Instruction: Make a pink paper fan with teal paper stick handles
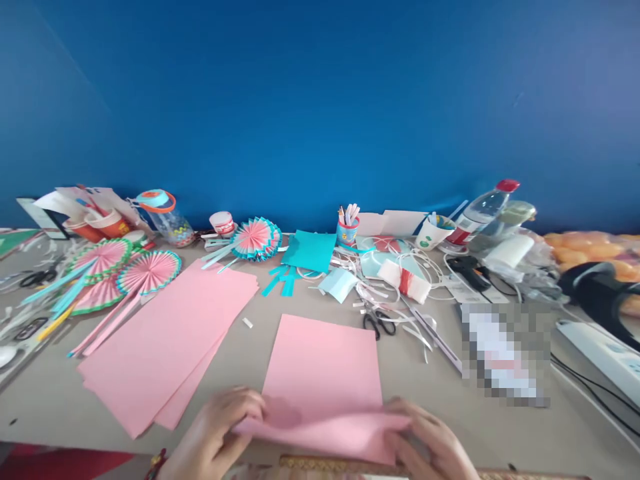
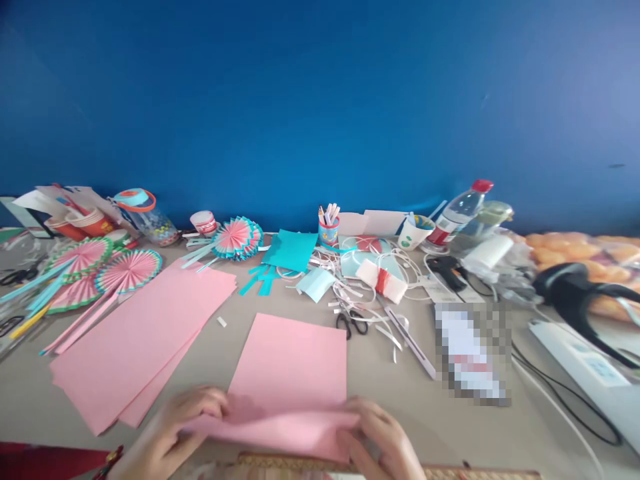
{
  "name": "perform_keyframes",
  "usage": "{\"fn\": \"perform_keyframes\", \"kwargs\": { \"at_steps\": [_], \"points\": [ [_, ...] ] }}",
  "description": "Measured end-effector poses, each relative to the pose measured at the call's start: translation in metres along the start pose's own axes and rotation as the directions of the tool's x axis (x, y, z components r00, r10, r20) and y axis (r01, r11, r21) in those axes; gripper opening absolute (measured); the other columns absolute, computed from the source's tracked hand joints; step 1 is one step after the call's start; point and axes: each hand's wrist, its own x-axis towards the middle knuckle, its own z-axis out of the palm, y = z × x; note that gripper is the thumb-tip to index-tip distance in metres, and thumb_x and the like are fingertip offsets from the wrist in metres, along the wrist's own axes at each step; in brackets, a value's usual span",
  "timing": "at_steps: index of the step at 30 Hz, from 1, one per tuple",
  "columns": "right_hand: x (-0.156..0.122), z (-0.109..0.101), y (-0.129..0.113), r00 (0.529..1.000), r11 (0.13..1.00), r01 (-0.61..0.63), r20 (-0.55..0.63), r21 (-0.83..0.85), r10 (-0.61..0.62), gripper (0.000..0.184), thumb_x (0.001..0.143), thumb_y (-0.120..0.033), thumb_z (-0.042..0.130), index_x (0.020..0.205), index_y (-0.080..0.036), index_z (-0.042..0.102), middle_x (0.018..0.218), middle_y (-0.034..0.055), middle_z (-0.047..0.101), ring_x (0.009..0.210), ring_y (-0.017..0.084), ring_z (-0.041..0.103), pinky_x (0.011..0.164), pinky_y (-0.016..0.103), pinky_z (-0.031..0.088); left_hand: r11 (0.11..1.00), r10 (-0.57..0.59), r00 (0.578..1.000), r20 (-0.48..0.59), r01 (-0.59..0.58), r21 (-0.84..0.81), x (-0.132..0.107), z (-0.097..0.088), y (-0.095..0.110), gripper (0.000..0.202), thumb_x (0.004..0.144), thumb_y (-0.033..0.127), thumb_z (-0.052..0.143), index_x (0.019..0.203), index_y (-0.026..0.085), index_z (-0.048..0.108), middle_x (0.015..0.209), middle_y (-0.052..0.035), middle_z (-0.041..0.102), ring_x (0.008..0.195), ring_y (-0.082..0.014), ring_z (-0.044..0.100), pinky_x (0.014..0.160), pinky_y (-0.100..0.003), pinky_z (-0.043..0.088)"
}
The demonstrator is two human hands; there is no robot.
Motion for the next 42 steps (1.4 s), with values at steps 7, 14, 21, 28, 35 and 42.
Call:
{"fn": "perform_keyframes", "kwargs": {
  "at_steps": [7, 14, 21, 28, 35, 42],
  "points": [
    [0.021, 0.031, -0.002, 0.964, 0.970, -0.242, -0.122, -0.037, 0.236, 0.032, 0.099, -0.039, 0.046, 0.077, -0.019, 0.057, 0.064, -0.0001, 0.058, 0.057, 0.013, 0.056, 0.053, 0.019, 0.047, 0.886, -0.416, 0.909, 0.043, 0.415, -0.206, 0.010, 0.007, 0.004, 0.025, 0.098, 0.043, 0.046, 0.099, 0.023, 0.060, 0.074, 0.0007, 0.067, 0.069, -0.0145, 0.066, 0.063, -0.017, 0.054],
    [0.024, 0.049, 0.002, 0.974, 0.921, -0.203, -0.163, -0.332, 0.156, 0.049, 0.097, -0.028, 0.042, 0.145, -0.020, 0.037, 0.069, -0.0012, 0.064, 0.053, 0.016, 0.061, 0.052, 0.025, 0.051, 0.922, -0.380, 0.923, -0.059, 0.372, -0.109, 0.010, 0.014, -0.001, 0.056, 0.100, 0.040, 0.040, 0.151, 0.022, 0.022, 0.074, 0.0022, 0.070, 0.059, -0.0118, 0.066, 0.060, -0.016, 0.054],
    [0.038, 0.045, 0.002, 0.998, 0.814, -0.061, -0.044, -0.578, 0.044, 0.042, 0.094, -0.019, 0.038, 0.129, -0.024, 0.061, 0.094, 0.0078, 0.074, 0.072, 0.022, 0.072, 0.058, 0.030, 0.058, 0.940, -0.205, 0.953, -0.224, 0.256, 0.228, 0.005, 0.024, -0.003, 0.047, 0.100, 0.032, 0.041, 0.145, 0.021, 0.036, 0.091, -0.0053, 0.072, 0.064, -0.0146, 0.070, 0.057, -0.018, 0.054],
    [0.051, 0.043, 0.006, 0.991, 0.759, -0.015, 0.089, -0.650, 0.096, 0.042, 0.094, -0.017, 0.033, 0.120, -0.021, 0.065, 0.095, 0.0072, 0.074, 0.065, 0.020, 0.072, 0.052, 0.029, 0.056, 0.879, -0.069, 0.983, -0.171, 0.140, 0.455, 0.019, 0.020, 0.013, 0.042, 0.097, 0.023, 0.045, 0.139, 0.023, 0.049, 0.143, -0.0122, 0.052, 0.125, -0.0269, 0.056, 0.096, -0.039, 0.051],
    [0.060, 0.039, 0.019, 0.988, 0.762, 0.006, 0.120, -0.648, 0.095, 0.040, 0.096, -0.022, 0.034, 0.120, -0.026, 0.066, 0.104, 0.0051, 0.075, 0.059, 0.018, 0.072, 0.048, 0.026, 0.054, 0.872, -0.020, 0.983, 0.182, -0.072, 0.485, 0.035, 0.015, 0.024, 0.056, 0.096, 0.046, 0.050, 0.145, 0.020, 0.043, 0.152, -0.0090, 0.044, 0.139, -0.0284, 0.041, 0.117, -0.051, 0.032],
    [0.059, 0.043, 0.019, 0.991, 0.767, -0.026, 0.086, -0.641, 0.105, 0.038, 0.097, -0.026, 0.036, 0.116, -0.027, 0.068, 0.096, 0.0034, 0.074, 0.051, 0.014, 0.067, 0.040, 0.022, 0.048, 0.903, -0.051, 0.987, 0.152, -0.020, 0.430, 0.017, 0.020, 0.014, 0.057, 0.094, 0.043, 0.056, 0.145, 0.020, 0.045, 0.157, -0.0078, 0.037, 0.143, -0.0287, 0.033, 0.115, -0.045, 0.037]
  ]
}}
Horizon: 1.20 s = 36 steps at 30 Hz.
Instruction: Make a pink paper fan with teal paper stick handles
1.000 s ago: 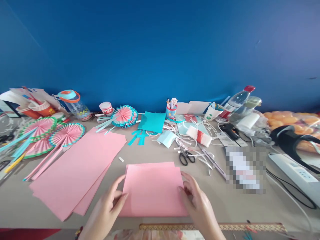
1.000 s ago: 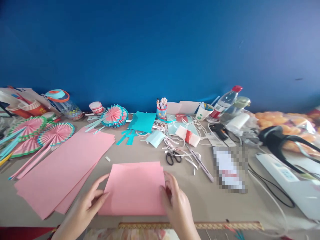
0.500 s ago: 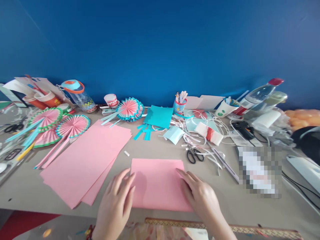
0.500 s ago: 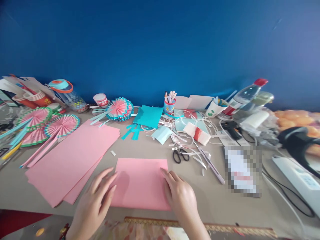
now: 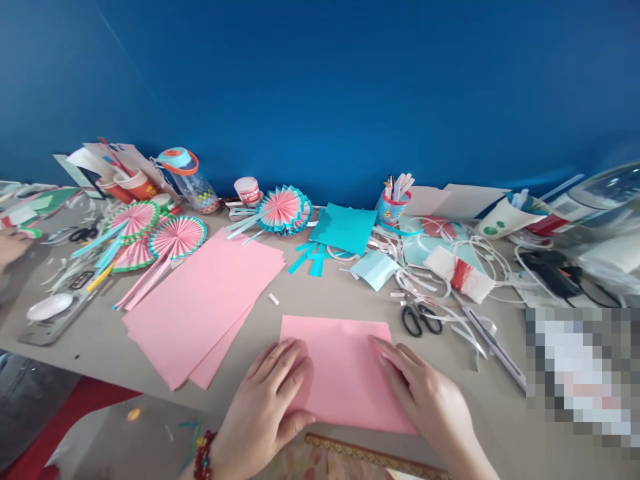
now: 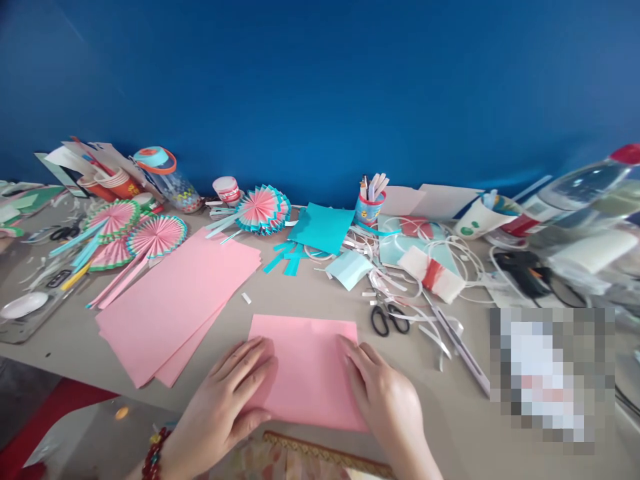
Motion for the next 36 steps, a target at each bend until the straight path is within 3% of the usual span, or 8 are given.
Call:
{"fn": "perform_keyframes", "kwargs": {
  "at_steps": [3, 9, 15, 25, 36],
  "points": [
    [0.000, 0.000, -0.002, 1.000, 1.000, 0.001, 0.004, -0.015, -0.001, 0.038, 0.098, -0.028, 0.036, 0.115, -0.027, 0.069, 0.091, 0.0022, 0.073, 0.050, 0.013, 0.066, 0.039, 0.020, 0.046, 1.000, 0.017, 1.000, -0.011, -0.017, 0.002, -0.005, 0.003, -0.002, 0.060, 0.094, 0.045, 0.055, 0.148, 0.020, 0.041, 0.157, -0.0076, 0.036, 0.145, -0.0292, 0.031, 0.116, -0.046, 0.037],
    [0.000, 0.001, 0.000, 1.000, 0.997, 0.010, -0.002, -0.070, -0.010, 0.040, 0.099, -0.025, 0.034, 0.114, -0.027, 0.070, 0.099, 0.0023, 0.074, 0.051, 0.012, 0.068, 0.039, 0.019, 0.047, 1.000, -0.001, 1.000, -0.009, 0.001, 0.006, -0.004, 0.004, -0.004, 0.063, 0.096, 0.048, 0.050, 0.151, 0.019, 0.036, 0.160, -0.0087, 0.029, 0.147, -0.0294, 0.026, 0.116, -0.046, 0.035],
    [-0.002, 0.004, 0.009, 0.998, 0.991, 0.062, -0.018, -0.116, -0.064, 0.040, 0.100, -0.026, 0.034, 0.115, -0.025, 0.070, 0.103, 0.0038, 0.075, 0.051, 0.012, 0.069, 0.039, 0.018, 0.048, 1.000, 0.010, 1.000, 0.027, -0.010, 0.027, 0.001, 0.004, -0.006, 0.071, 0.095, 0.057, 0.047, 0.151, 0.017, 0.034, 0.160, -0.0106, 0.028, 0.148, -0.0324, 0.023, 0.120, -0.057, 0.022],
    [0.003, 0.002, 0.005, 0.998, 0.992, 0.059, -0.033, -0.114, -0.063, 0.040, 0.100, -0.030, 0.034, 0.111, -0.026, 0.072, 0.094, 0.0022, 0.075, 0.046, 0.010, 0.066, 0.035, 0.016, 0.043, 0.998, 0.020, 1.000, 0.000, -0.019, 0.060, 0.000, 0.008, -0.009, 0.074, 0.093, 0.060, 0.048, 0.150, 0.013, 0.038, 0.160, -0.0128, 0.029, 0.147, -0.0339, 0.024, 0.120, -0.055, 0.023],
    [0.000, 0.004, 0.003, 0.998, 0.989, 0.026, -0.044, -0.145, -0.033, 0.041, 0.101, -0.029, 0.033, 0.112, -0.025, 0.072, 0.098, 0.0032, 0.076, 0.046, 0.011, 0.066, 0.036, 0.018, 0.045, 0.998, 0.023, 1.000, 0.000, -0.023, 0.065, 0.000, 0.008, -0.010, 0.075, 0.093, 0.059, 0.048, 0.150, 0.013, 0.036, 0.160, -0.0130, 0.027, 0.147, -0.0343, 0.026, 0.119, -0.054, 0.023]
  ]
}}
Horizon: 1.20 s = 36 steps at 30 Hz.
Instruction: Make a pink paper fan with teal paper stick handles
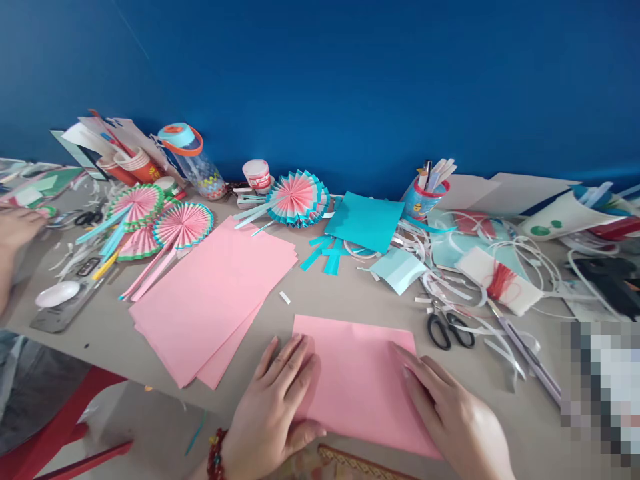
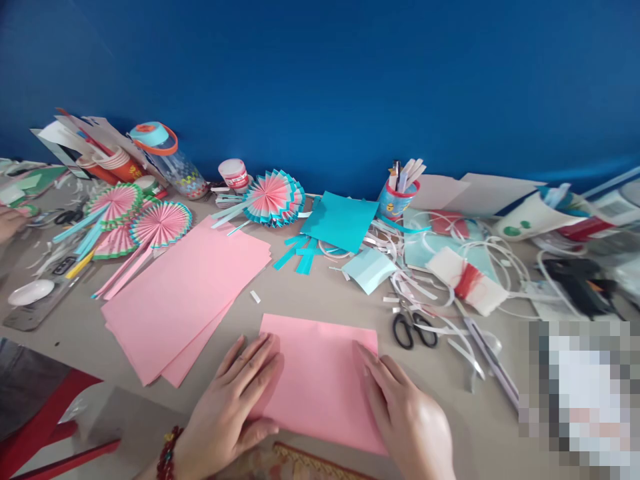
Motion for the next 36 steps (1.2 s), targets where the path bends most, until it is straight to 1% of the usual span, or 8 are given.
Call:
{"fn": "perform_keyframes", "kwargs": {
  "at_steps": [3, 7, 13, 16, 23, 27, 32, 36],
  "points": [
    [0.001, -0.001, 0.002, 1.000, 1.000, 0.023, -0.002, -0.007, -0.023, 0.042, 0.100, -0.028, 0.033, 0.111, -0.024, 0.074, 0.097, 0.0044, 0.076, 0.045, 0.011, 0.065, 0.035, 0.018, 0.045, 1.000, -0.003, 1.000, -0.007, 0.003, -0.002, 0.000, 0.001, 0.000, 0.075, 0.093, 0.058, 0.049, 0.151, 0.012, 0.036, 0.160, -0.0137, 0.028, 0.146, -0.0343, 0.027, 0.119, -0.054, 0.023],
    [0.001, 0.000, 0.006, 0.998, 0.999, 0.047, 0.034, -0.003, -0.047, 0.039, 0.099, -0.027, 0.037, 0.115, -0.026, 0.073, 0.100, 0.0043, 0.076, 0.048, 0.010, 0.067, 0.037, 0.016, 0.045, 1.000, -0.009, 1.000, -0.008, 0.009, -0.009, 0.000, 0.001, -0.001, 0.075, 0.092, 0.058, 0.050, 0.150, 0.012, 0.037, 0.159, -0.0146, 0.029, 0.146, -0.0350, 0.027, 0.118, -0.054, 0.026],
    [0.000, -0.001, 0.004, 1.000, 1.000, 0.029, 0.010, -0.008, -0.028, 0.041, 0.099, -0.027, 0.035, 0.111, -0.026, 0.075, 0.097, 0.0043, 0.076, 0.047, 0.011, 0.067, 0.036, 0.016, 0.046, 1.000, -0.011, 1.000, -0.011, 0.011, -0.006, 0.000, 0.002, 0.000, 0.078, 0.092, 0.060, 0.049, 0.151, 0.011, 0.036, 0.160, -0.0156, 0.028, 0.146, -0.0357, 0.028, 0.119, -0.054, 0.026],
    [-0.001, -0.001, 0.006, 0.999, 0.999, 0.040, 0.032, 0.001, -0.040, 0.039, 0.098, -0.027, 0.038, 0.115, -0.026, 0.073, 0.099, 0.0044, 0.076, 0.049, 0.011, 0.068, 0.037, 0.015, 0.046, 1.000, -0.013, 1.000, -0.008, 0.013, 0.002, 0.000, 0.002, 0.000, 0.080, 0.092, 0.061, 0.048, 0.151, 0.010, 0.035, 0.160, -0.0164, 0.028, 0.146, -0.0360, 0.028, 0.119, -0.054, 0.025],
    [-0.003, 0.002, 0.010, 0.998, 0.998, -0.009, 0.066, 0.057, 0.005, 0.038, 0.094, -0.026, 0.043, 0.121, -0.031, 0.070, 0.099, 0.0031, 0.077, 0.050, 0.012, 0.068, 0.037, 0.016, 0.046, 0.999, -0.032, 0.999, -0.002, 0.032, 0.024, 0.001, 0.000, 0.001, 0.078, 0.093, 0.059, 0.048, 0.152, 0.010, 0.033, 0.161, -0.0159, 0.023, 0.147, -0.0352, 0.025, 0.118, -0.052, 0.026],
    [0.000, -0.001, 0.004, 0.999, 0.999, -0.012, 0.037, 0.051, 0.011, 0.038, 0.096, -0.026, 0.040, 0.116, -0.027, 0.073, 0.098, 0.0045, 0.076, 0.048, 0.012, 0.067, 0.037, 0.017, 0.046, 0.998, -0.049, 0.999, -0.016, 0.050, 0.031, 0.002, 0.000, 0.001, 0.078, 0.092, 0.058, 0.050, 0.152, 0.010, 0.032, 0.161, -0.0160, 0.022, 0.147, -0.0353, 0.025, 0.117, -0.050, 0.028],
    [0.004, -0.006, -0.004, 0.999, 0.999, -0.031, 0.010, 0.029, 0.031, 0.042, 0.098, -0.027, 0.035, 0.111, -0.024, 0.074, 0.095, 0.0058, 0.076, 0.044, 0.012, 0.064, 0.036, 0.019, 0.046, 0.998, -0.048, 0.998, -0.036, 0.050, 0.034, 0.001, 0.000, 0.001, 0.078, 0.092, 0.057, 0.052, 0.152, 0.010, 0.033, 0.161, -0.0151, 0.024, 0.146, -0.0347, 0.027, 0.116, -0.048, 0.029],
    [0.005, -0.007, -0.003, 0.998, 0.993, -0.062, 0.029, 0.096, 0.060, 0.039, 0.096, -0.027, 0.038, 0.111, -0.024, 0.074, 0.093, 0.0044, 0.076, 0.046, 0.011, 0.065, 0.040, 0.017, 0.048, 0.998, -0.049, 0.997, -0.065, 0.052, 0.043, 0.002, 0.003, 0.000, 0.078, 0.090, 0.057, 0.054, 0.151, 0.011, 0.034, 0.159, -0.0143, 0.029, 0.145, -0.0343, 0.030, 0.114, -0.046, 0.032]
  ]
}}
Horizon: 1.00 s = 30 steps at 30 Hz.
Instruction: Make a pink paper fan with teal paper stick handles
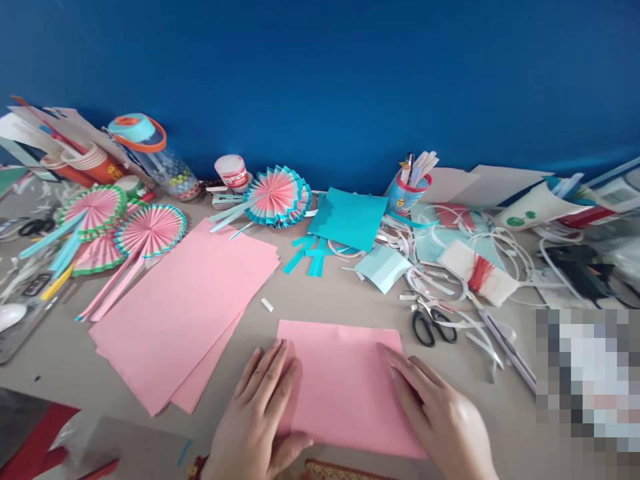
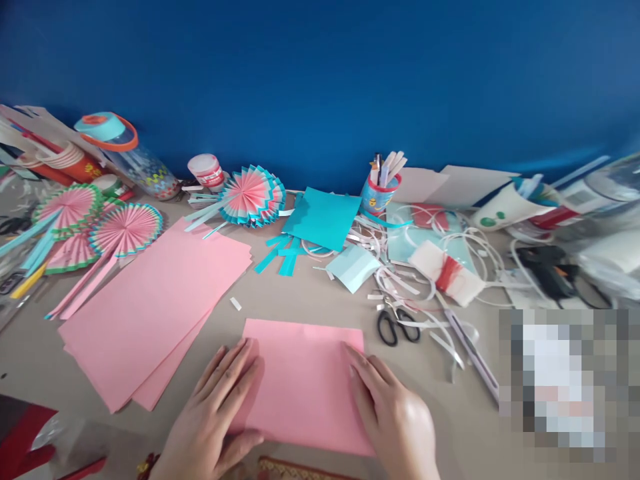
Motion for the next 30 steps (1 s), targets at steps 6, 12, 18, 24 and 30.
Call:
{"fn": "perform_keyframes", "kwargs": {
  "at_steps": [6, 12, 18, 24, 30],
  "points": [
    [-0.001, -0.002, -0.001, 0.998, 0.995, -0.062, 0.029, 0.078, 0.060, 0.038, 0.095, -0.024, 0.039, 0.115, -0.025, 0.072, 0.092, 0.0043, 0.075, 0.054, 0.013, 0.068, 0.046, 0.019, 0.051, 1.000, 0.011, 0.996, -0.083, -0.012, -0.011, 0.002, 0.003, -0.001, 0.076, 0.089, 0.052, 0.056, 0.150, 0.011, 0.037, 0.156, -0.0141, 0.036, 0.143, -0.0329, 0.034, 0.113, -0.043, 0.033],
    [-0.001, -0.001, -0.003, 0.994, 0.987, -0.107, 0.044, 0.120, 0.102, 0.038, 0.094, -0.023, 0.040, 0.118, -0.024, 0.070, 0.087, 0.0041, 0.074, 0.057, 0.014, 0.069, 0.046, 0.019, 0.049, 0.999, 0.006, 0.995, -0.100, -0.010, -0.042, 0.000, 0.010, -0.003, 0.077, 0.089, 0.049, 0.057, 0.152, 0.011, 0.033, 0.154, -0.0142, 0.039, 0.140, -0.0318, 0.039, 0.114, -0.043, 0.032],
    [0.001, -0.001, -0.004, 0.993, 0.988, -0.111, 0.049, 0.109, 0.107, 0.039, 0.096, -0.024, 0.038, 0.119, -0.022, 0.069, 0.084, 0.0038, 0.073, 0.055, 0.014, 0.068, 0.045, 0.019, 0.047, 0.999, 0.009, 0.998, -0.069, -0.011, -0.041, -0.002, 0.014, -0.005, 0.081, 0.087, 0.050, 0.060, 0.153, 0.012, 0.030, 0.155, -0.0146, 0.037, 0.141, -0.0327, 0.037, 0.113, -0.044, 0.033],
    [0.000, -0.001, -0.005, 0.993, 0.990, -0.111, 0.038, 0.087, 0.108, 0.039, 0.096, -0.024, 0.037, 0.117, -0.024, 0.070, 0.087, 0.0048, 0.074, 0.053, 0.014, 0.067, 0.044, 0.020, 0.047, 0.999, -0.001, 0.998, -0.070, -0.001, -0.038, -0.003, 0.013, -0.005, 0.080, 0.088, 0.049, 0.058, 0.154, 0.015, 0.028, 0.155, -0.0133, 0.039, 0.140, -0.0326, 0.040, 0.110, -0.045, 0.039],
    [-0.001, 0.001, -0.003, 0.996, 0.994, -0.090, 0.021, 0.069, 0.089, 0.039, 0.098, -0.027, 0.037, 0.116, -0.023, 0.070, 0.085, 0.0039, 0.074, 0.053, 0.014, 0.068, 0.043, 0.020, 0.047, 0.999, -0.002, 0.997, -0.077, -0.002, -0.042, 0.000, 0.011, -0.004, 0.078, 0.089, 0.050, 0.057, 0.152, 0.012, 0.031, 0.155, -0.0145, 0.038, 0.140, -0.0322, 0.040, 0.112, -0.044, 0.037]
  ]
}}
